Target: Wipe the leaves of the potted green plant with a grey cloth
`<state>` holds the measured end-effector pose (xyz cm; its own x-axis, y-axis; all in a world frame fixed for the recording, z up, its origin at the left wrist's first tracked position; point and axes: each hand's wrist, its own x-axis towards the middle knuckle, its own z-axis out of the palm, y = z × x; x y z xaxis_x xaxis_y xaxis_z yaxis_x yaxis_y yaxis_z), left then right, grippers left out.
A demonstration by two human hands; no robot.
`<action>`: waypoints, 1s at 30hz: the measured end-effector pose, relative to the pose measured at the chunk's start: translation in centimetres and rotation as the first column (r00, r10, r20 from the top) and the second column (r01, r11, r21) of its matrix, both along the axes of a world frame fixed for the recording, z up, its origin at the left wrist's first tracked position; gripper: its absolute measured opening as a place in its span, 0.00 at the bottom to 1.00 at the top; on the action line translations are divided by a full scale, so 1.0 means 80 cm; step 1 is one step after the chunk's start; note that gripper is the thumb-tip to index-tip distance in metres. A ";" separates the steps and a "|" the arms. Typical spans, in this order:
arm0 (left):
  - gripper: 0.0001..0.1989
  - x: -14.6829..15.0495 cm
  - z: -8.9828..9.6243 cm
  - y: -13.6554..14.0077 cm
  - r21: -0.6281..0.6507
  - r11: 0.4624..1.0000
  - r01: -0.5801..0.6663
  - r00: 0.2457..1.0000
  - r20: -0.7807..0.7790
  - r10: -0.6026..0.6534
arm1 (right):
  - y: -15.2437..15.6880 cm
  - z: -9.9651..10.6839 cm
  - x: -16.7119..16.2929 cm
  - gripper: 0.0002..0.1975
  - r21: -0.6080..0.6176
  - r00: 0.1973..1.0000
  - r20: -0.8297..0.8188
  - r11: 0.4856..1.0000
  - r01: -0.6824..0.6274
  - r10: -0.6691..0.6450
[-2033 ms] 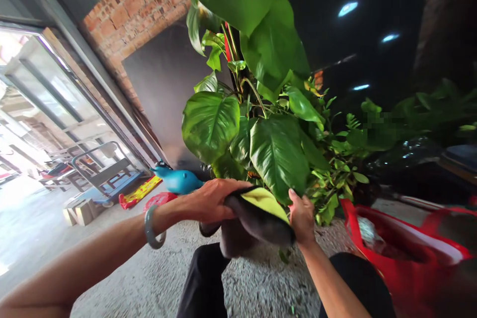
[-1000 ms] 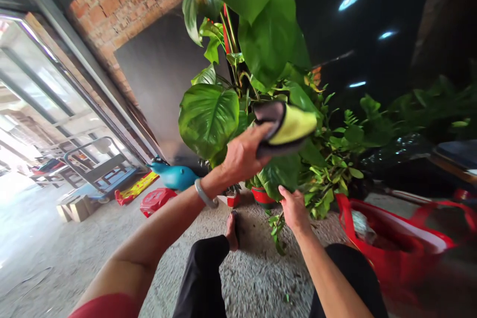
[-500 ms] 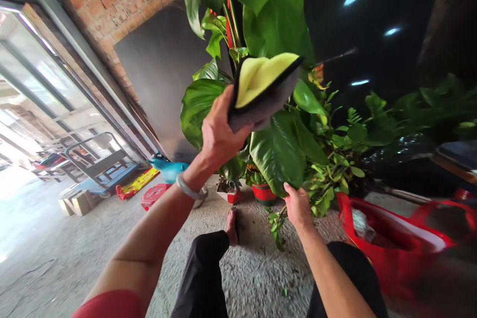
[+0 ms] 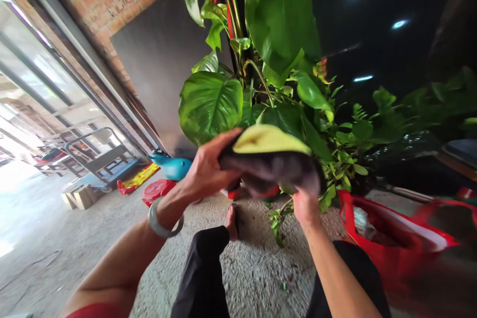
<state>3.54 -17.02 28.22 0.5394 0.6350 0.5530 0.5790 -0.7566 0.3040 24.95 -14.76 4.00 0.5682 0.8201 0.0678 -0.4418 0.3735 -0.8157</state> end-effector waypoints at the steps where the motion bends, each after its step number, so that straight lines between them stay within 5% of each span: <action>1: 0.36 0.005 0.005 0.015 0.140 0.988 -0.072 0.995 0.073 0.062 | 0.002 0.000 0.001 0.19 0.014 0.999 -0.035 1.000 -0.014 0.015; 3: 0.37 0.011 -0.003 0.046 0.304 0.941 -0.149 0.985 0.124 0.116 | 0.005 -0.002 0.004 0.19 0.049 0.984 -0.166 0.997 -0.058 0.065; 5: 0.34 0.007 -0.033 0.068 0.295 0.947 -0.130 0.991 0.015 0.132 | 0.009 -0.008 0.008 0.16 0.073 0.944 -0.307 0.992 -0.100 0.118; 8: 0.31 -0.021 -0.090 0.069 0.025 0.996 -0.084 0.948 -0.306 0.087 | 0.015 -0.022 0.013 0.10 0.069 0.889 -0.420 0.983 -0.168 0.182; 11: 0.31 -0.059 -0.124 0.040 -0.279 0.957 -0.080 0.898 -0.437 -0.053 | 0.018 -0.036 0.009 0.08 0.027 0.863 -0.448 0.968 -0.248 0.234; 15: 0.31 -0.094 -0.113 0.006 -0.423 0.902 -0.085 0.941 -0.332 -0.067 | 0.019 -0.043 -0.012 0.10 -0.078 0.860 -0.412 0.928 -0.363 0.302; 19: 0.34 -0.111 -0.079 0.004 -0.361 0.920 -0.155 0.988 -0.064 0.141 | 0.027 -0.042 -0.052 0.13 -0.188 0.834 -0.309 0.830 -0.525 0.457; 23: 0.32 -0.121 -0.058 0.020 -0.265 0.931 -0.252 0.919 0.236 0.316 | 0.049 -0.038 -0.101 0.11 -0.225 0.798 -0.268 0.771 -0.596 0.540; 30: 0.31 -0.131 -0.074 0.026 -0.250 0.927 -0.279 0.892 0.290 0.347 | 0.091 -0.031 -0.147 0.10 -0.193 0.778 -0.219 0.755 -0.626 0.589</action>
